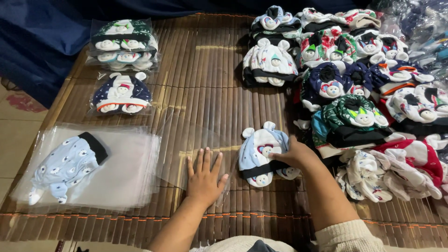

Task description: Packaging baby hats and booties into plastic bags and stacking them for storage.

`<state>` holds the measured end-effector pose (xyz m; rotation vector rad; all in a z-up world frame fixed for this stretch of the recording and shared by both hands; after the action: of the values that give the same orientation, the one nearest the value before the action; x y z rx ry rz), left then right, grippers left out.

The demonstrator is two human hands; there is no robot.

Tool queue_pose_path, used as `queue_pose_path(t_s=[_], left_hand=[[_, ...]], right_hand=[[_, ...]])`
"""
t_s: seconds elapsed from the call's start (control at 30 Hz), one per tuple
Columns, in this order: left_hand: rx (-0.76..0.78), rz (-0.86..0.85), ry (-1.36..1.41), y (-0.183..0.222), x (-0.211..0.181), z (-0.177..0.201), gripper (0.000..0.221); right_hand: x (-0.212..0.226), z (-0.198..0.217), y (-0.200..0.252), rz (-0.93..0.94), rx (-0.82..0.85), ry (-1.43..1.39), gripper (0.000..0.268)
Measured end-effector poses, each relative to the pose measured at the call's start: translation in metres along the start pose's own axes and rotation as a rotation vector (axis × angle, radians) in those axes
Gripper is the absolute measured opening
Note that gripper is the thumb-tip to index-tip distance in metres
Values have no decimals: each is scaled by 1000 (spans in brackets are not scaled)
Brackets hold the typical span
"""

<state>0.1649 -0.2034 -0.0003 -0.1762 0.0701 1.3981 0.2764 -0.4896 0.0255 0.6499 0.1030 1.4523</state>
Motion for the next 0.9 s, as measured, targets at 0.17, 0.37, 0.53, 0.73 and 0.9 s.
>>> queue_pose_path(t_s=[0.17,0.37,0.53,0.73,0.9], left_hand=[[-33,-11,13,1,0,-1,72],[-108,-22,-21,2,-1,1,72],[-170,-32,-35,3,-3,8,72],[-142,-23,-5,2,-2,2,68],[-275,-25,-96,6,-2,3,82]], right_hand=[[19,8,8,25,-132,218,79],[82,-8,49,134,-963,738,13],[141,-41,115,398,-1220,801,22],[153,-59,156,593,-1213,664,40],[132,-87,126,553,-940,620,72]])
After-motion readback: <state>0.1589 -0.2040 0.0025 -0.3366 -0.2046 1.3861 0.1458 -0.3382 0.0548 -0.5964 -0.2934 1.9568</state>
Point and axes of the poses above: each hand's wrist, its own y-axis away from the middle knuckle, its own z-axis out of the back of the hand, x = y × z, the point moved 10 cm from there along -y, towards the middle knuckle, and after that the axes turned 3 degrees about x, right-handed, at the moved point
